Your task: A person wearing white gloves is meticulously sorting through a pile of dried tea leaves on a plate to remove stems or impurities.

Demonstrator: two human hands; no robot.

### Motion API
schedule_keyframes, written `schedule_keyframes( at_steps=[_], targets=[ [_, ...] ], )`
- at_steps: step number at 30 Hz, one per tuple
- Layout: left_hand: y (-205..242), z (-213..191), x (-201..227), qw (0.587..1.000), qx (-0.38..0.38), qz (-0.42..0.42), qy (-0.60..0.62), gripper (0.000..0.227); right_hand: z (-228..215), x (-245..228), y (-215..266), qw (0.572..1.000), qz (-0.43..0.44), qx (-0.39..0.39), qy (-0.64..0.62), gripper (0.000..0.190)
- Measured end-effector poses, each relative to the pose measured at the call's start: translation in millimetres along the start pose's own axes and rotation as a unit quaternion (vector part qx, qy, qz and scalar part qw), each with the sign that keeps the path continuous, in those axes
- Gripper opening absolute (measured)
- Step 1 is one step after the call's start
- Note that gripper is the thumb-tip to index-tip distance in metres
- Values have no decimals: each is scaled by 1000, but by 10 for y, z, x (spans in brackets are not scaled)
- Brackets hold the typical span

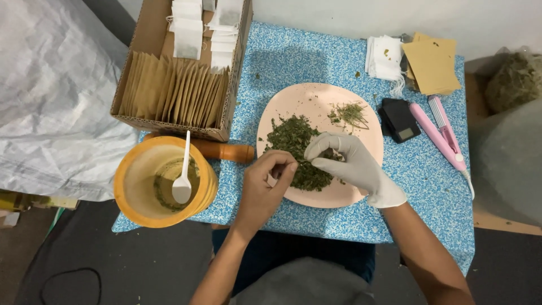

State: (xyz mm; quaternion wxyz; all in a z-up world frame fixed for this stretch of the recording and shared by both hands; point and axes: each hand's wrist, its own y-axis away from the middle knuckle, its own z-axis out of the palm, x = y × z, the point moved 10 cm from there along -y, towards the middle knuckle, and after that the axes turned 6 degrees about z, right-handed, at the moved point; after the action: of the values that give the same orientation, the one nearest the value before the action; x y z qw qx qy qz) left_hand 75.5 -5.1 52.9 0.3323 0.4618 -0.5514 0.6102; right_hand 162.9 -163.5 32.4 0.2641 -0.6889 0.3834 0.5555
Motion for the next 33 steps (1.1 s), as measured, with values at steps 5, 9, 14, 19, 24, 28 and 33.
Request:
schedule_keyframes(
  at_steps=[5, 9, 14, 19, 24, 28, 33],
  targets=[
    [-13, -19, 15, 1000, 8, 5, -3, 15, -14, -66, 27, 999, -10, -4, 39, 8],
    [2, -9, 12, 1000, 9, 7, -6, 15, 22, -254, 47, 985, -64, -7, 158, 22],
    [4, 25, 35, 1000, -1, 19, -15, 14, -115, -338, 89, 949, -175, 52, 256, 28],
    [9, 41, 27, 1000, -4, 19, -21, 14, -70, -442, 168, 936, -232, 82, 252, 27],
    [-39, 74, 35, 998, -32, 10, -45, 15, 102, -343, 146, 942, -245, 55, 221, 18],
    [-54, 97, 22, 998, -40, -8, -44, 15, 126, -361, 131, 943, -240, 55, 225, 12],
    [-84, 138, -78, 997, -50, -20, -55, 17, 80, -273, 113, 943, -228, 67, 234, 9]
  ],
)
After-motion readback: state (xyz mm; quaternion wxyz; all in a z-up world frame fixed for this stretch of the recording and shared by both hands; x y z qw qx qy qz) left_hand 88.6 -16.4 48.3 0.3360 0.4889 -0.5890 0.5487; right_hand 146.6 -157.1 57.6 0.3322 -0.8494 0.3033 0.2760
